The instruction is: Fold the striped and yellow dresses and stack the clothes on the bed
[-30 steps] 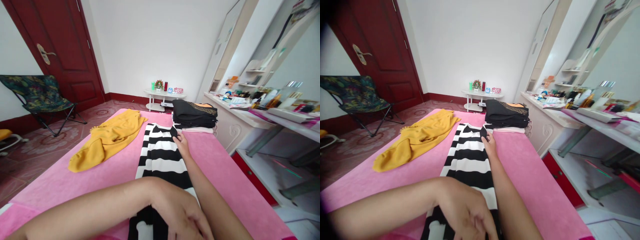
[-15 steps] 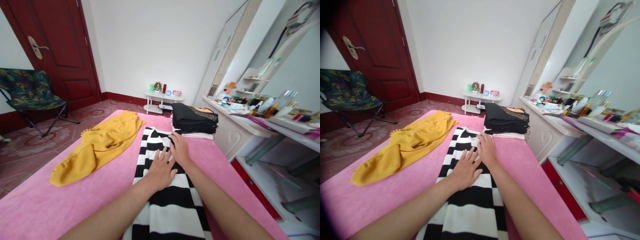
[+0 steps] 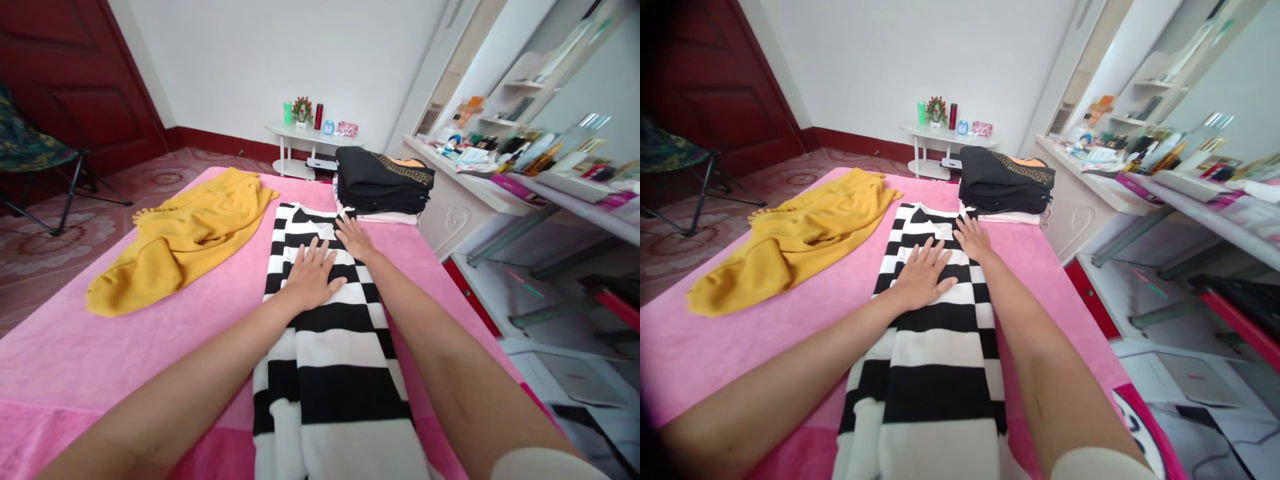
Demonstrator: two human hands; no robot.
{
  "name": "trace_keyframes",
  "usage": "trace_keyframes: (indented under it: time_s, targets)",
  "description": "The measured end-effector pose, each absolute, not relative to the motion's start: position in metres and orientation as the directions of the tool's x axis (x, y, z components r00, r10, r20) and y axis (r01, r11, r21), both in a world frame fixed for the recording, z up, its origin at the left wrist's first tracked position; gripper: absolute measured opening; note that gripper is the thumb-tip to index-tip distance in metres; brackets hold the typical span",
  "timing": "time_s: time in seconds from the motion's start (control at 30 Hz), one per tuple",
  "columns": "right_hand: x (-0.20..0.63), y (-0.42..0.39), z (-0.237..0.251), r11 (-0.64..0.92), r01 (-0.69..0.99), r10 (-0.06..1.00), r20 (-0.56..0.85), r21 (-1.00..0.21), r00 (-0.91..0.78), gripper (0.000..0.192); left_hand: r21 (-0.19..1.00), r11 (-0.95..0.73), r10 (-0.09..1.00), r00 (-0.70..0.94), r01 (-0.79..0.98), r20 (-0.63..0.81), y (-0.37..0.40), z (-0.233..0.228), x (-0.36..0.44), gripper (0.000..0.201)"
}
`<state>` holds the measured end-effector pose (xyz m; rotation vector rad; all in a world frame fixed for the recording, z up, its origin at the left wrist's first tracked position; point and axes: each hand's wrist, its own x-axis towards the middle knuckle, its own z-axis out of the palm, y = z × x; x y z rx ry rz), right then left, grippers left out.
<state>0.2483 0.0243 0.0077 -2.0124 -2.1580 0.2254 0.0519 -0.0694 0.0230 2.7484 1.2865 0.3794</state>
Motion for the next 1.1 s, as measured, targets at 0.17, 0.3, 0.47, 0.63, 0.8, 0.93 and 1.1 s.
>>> trace_keyframes:
  time_s: [0.17,0.3,0.47,0.63,0.8,0.93,1.1]
  targets:
    - [0.255,-0.031,0.008,0.094,0.965,0.995,0.011,-0.243,-0.094,0.060,0.200,-0.737,0.674,0.723,0.645,0.151,-0.085,0.025,0.036,0.067]
    - [0.250,-0.088,0.013,0.125,0.966,0.992,0.000,-0.226,-0.129,0.063,0.235,-0.793,0.598,0.792,0.562,0.126,-0.108,0.027,0.011,0.059]
    - [0.249,-0.176,0.029,0.288,0.922,0.957,0.055,-0.257,-0.283,0.057,0.342,-0.816,0.518,0.852,0.465,0.079,-0.141,0.036,-0.039,0.053]
    - [0.285,-0.244,0.053,0.523,0.813,0.846,0.037,-0.255,-0.533,0.056,0.515,-0.773,0.438,0.899,0.370,0.013,-0.165,0.058,-0.094,0.053]
    - [0.294,-0.256,0.063,0.698,0.684,0.710,0.081,-0.212,-0.700,0.067,0.566,-0.754,0.410,0.912,0.333,0.009,-0.176,0.078,-0.112,0.077]
    - [0.264,-0.242,0.063,0.787,0.575,0.613,0.175,-0.224,-0.771,0.057,0.499,-0.841,0.275,0.960,0.210,0.060,-0.179,0.084,-0.094,0.074]
    - [0.237,-0.251,0.062,0.772,0.539,0.627,0.259,-0.338,-0.735,0.042,0.612,-0.789,0.205,0.964,0.059,0.172,-0.194,0.090,-0.081,0.048]
